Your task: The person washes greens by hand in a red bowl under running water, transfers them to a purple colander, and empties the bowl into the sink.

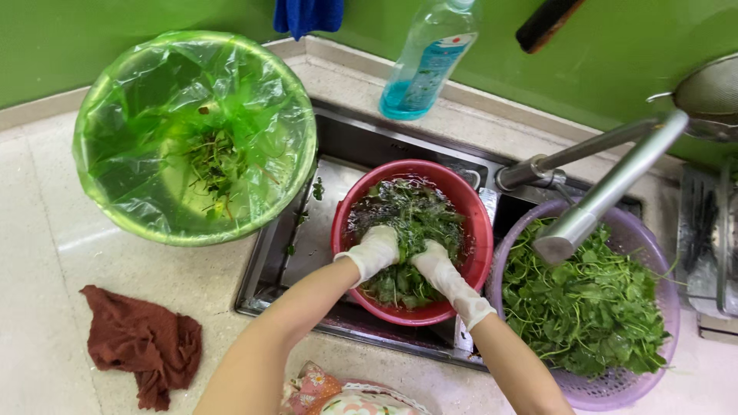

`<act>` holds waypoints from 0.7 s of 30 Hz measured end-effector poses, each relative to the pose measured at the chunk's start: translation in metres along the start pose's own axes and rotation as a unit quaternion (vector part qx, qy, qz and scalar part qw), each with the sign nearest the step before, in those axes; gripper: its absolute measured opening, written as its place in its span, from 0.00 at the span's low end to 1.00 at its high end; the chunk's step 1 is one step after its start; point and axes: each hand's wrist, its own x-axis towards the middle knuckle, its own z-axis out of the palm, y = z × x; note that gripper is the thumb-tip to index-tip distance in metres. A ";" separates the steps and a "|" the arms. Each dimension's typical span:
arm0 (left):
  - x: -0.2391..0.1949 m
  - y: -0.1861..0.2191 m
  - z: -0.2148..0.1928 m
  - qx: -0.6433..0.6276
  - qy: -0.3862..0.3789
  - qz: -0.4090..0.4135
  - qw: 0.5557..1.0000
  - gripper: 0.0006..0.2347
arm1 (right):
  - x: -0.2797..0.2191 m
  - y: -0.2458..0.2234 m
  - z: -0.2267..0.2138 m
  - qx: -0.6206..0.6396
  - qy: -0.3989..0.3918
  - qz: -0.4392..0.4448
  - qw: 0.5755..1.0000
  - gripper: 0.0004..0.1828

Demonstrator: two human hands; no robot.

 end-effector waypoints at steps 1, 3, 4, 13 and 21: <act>-0.007 0.002 -0.014 -0.019 0.020 0.000 1.000 0.20 | -0.015 -0.016 -0.012 0.104 0.011 -0.004 0.994 0.23; -0.028 0.009 -0.038 -0.059 0.053 0.011 0.997 0.19 | -0.049 -0.044 -0.033 0.332 -0.003 -0.027 0.943 0.27; -0.039 0.013 -0.050 -0.087 0.078 0.023 0.993 0.22 | -0.064 -0.057 -0.046 0.337 0.004 -0.025 0.941 0.27; -0.128 0.109 -0.138 -0.144 0.190 0.181 0.954 0.28 | -0.180 -0.097 -0.177 0.231 0.135 -0.144 0.953 0.25; -0.097 0.256 -0.080 -0.256 0.101 0.325 0.905 0.40 | -0.249 -0.002 -0.295 0.262 0.228 -0.143 0.927 0.31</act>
